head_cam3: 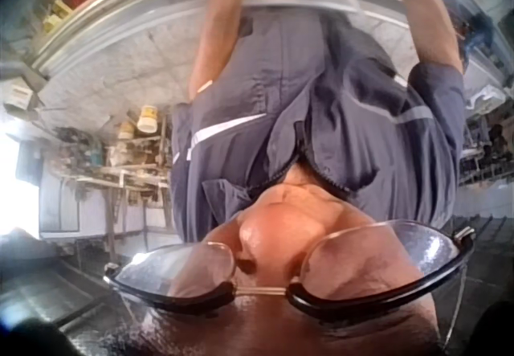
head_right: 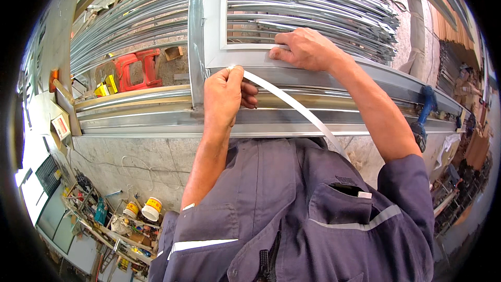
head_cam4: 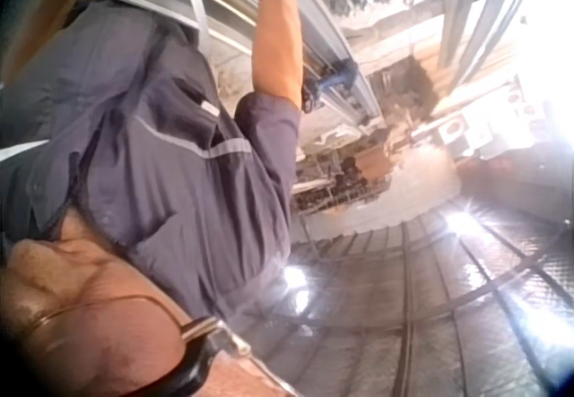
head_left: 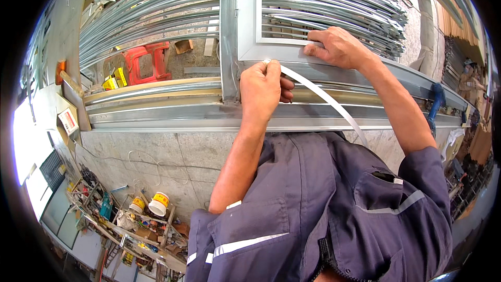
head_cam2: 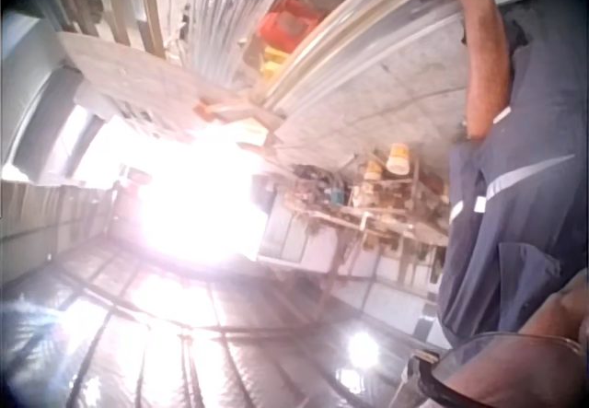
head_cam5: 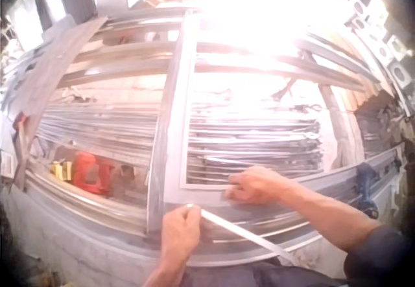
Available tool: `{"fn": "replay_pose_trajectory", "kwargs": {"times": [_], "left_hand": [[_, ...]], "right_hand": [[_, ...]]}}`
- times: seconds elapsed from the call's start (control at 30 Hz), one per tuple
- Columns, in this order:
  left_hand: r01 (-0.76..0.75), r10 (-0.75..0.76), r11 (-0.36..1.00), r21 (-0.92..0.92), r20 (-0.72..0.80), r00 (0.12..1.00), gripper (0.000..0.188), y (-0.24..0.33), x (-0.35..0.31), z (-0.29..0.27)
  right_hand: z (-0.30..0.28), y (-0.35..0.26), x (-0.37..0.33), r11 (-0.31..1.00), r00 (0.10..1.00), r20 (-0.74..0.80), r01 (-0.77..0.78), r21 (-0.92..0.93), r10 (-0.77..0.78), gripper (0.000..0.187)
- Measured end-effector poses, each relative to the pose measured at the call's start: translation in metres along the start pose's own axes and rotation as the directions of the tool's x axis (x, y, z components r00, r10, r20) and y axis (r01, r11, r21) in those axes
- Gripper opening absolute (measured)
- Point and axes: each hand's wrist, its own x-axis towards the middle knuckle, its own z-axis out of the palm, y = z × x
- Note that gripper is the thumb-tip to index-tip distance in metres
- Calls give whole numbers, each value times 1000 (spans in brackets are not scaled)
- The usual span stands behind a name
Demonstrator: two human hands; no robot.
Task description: The person aligns metal frame pieces and uses a cordless drill to drive screws into the joints. They repeatedly position the frame, insert screws, and fasten them to assemble the structure.
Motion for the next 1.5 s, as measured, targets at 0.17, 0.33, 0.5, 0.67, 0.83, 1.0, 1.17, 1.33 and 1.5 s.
{"fn": "replay_pose_trajectory", "kwargs": {"times": [0.17, 0.33, 0.5, 0.67, 0.83, 1.0, 1.17, 1.33, 1.5], "left_hand": [[4, -4, 1000, 19, 26, 1000, 36, 1, -4, -4], [13, -14, 1000, 25, 40, 999, 36, 2, -5, -5], [12, -12, 1000, 24, 37, 999, 37, 1, -3, -3], [-4, 3, 1000, 19, 36, 999, 37, 0, -3, -3], [-2, 1, 1000, 21, 44, 999, 37, 1, -3, -4], [-16, 15, 1000, 16, 55, 998, 36, -1, -4, -4], [-19, 18, 1000, 19, 66, 998, 37, -2, -2, -6], [-14, 13, 1000, 22, 72, 997, 39, -2, -2, -6], [-54, 52, 998, 21, 104, 993, 39, -5, -1, -8]], "right_hand": [[0, -2, -3, 999, 1000, -11, -18, 27, 18, 48], [1, -1, -3, 1000, 1000, -3, -13, 20, 13, 47], [1, -2, -3, 999, 999, -7, -39, 7, 39, 46], [6, 0, -4, 999, 997, -72, -33, 41, 36, 47], [6, -1, -7, 993, 992, -105, -59, 101, 69, 52], [10, 2, -4, 992, 987, -127, -90, 85, 101, 53], [9, 3, -4, 989, 990, -109, -72, 126, 86, 56], [8, 9, -2, 966, 989, -133, -32, 258, 68, 57], [11, 11, -2, 948, 990, -126, -25, 317, 68, 54]]}}
